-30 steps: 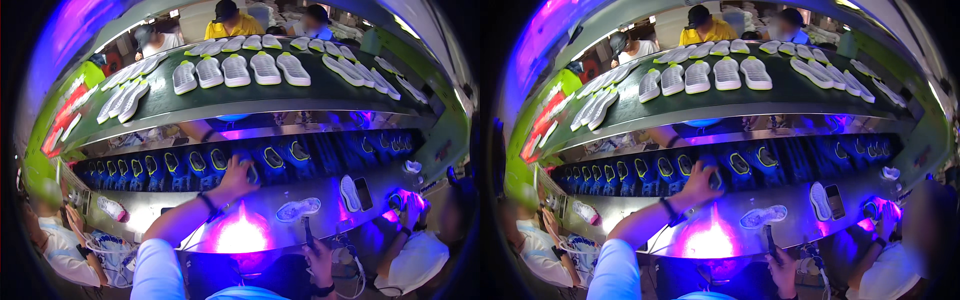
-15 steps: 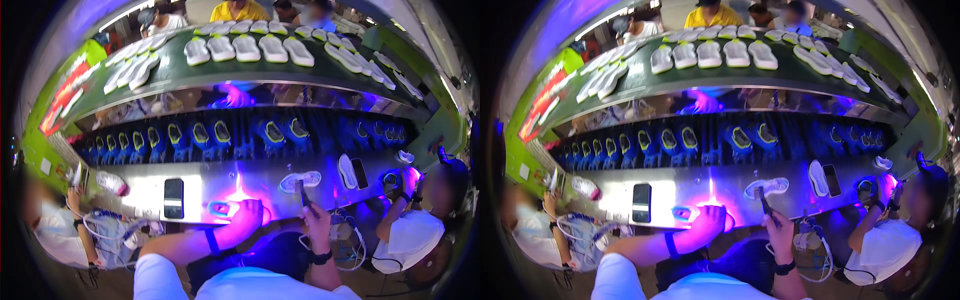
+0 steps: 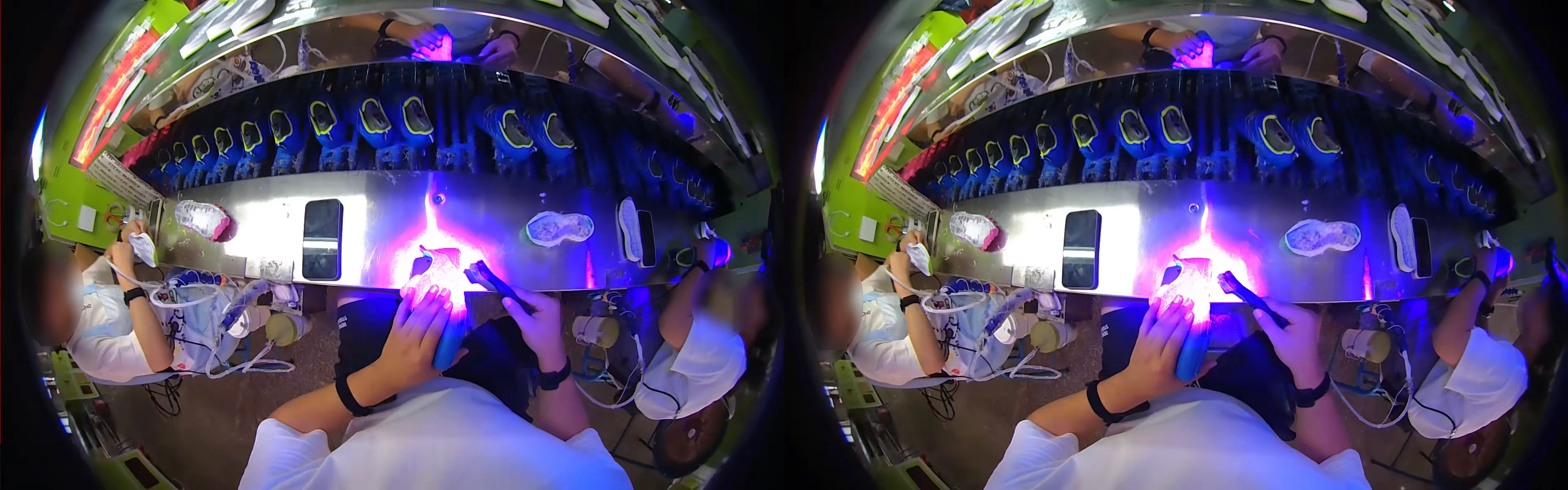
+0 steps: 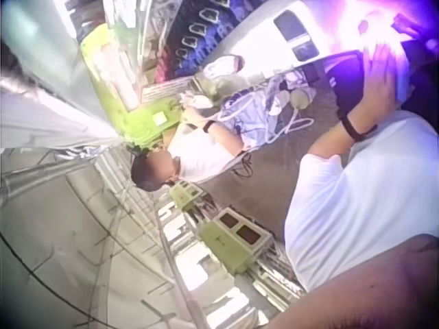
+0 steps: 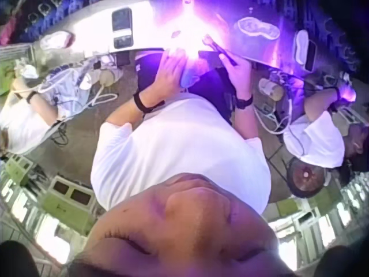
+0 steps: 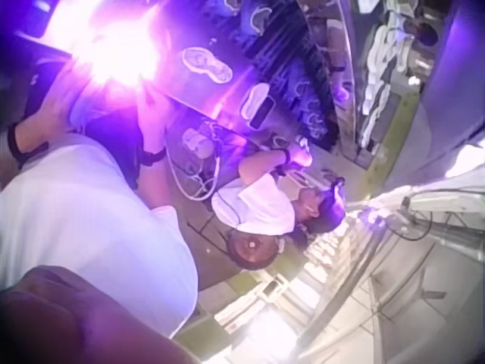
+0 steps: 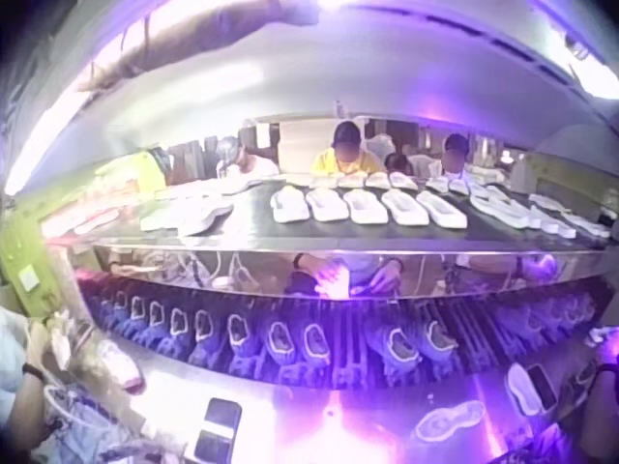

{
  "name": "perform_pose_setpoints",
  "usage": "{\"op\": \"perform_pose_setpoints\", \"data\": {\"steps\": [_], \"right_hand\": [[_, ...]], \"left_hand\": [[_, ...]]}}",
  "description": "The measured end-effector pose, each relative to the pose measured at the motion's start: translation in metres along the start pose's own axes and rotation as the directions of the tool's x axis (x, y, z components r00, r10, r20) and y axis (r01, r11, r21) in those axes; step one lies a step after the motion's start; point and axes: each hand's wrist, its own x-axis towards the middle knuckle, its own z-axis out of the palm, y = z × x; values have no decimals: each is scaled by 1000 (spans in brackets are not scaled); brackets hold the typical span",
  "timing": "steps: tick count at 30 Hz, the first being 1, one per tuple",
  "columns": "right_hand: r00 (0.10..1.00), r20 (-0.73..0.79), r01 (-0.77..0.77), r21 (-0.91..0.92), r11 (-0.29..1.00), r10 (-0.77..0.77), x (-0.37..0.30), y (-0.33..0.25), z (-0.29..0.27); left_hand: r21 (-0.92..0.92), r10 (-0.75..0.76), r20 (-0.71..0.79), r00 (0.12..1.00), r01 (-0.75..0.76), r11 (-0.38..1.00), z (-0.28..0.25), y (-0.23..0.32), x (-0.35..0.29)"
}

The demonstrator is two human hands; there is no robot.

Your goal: Manually apply glue or treatment to shoe uppers and soles during assembly.

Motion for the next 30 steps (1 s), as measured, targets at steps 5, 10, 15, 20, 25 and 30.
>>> {"op": "perform_pose_setpoints", "data": {"steps": [5,10,15,20,25,30], "right_hand": [[995,-6,-100,181,978,103,16,16,34],[993,84,-90,18,996,88,4,17,22],[990,123,-80,27,996,76,-4,4,14],[961,226,-188,113,976,159,-32,16,10],[956,235,-221,186,957,175,-58,10,1],[981,164,-118,87,989,102,-37,4,-9]], "left_hand": [[-13,49,62,997,-48,999,13,-15,-24],[-28,83,111,990,-80,996,12,-22,-24],[35,157,186,970,-166,985,8,-28,-21],[9,144,189,971,-148,989,0,-34,-14],[24,165,174,971,-172,985,0,-24,-8],[76,90,182,979,-105,992,-2,-4,6]]}}
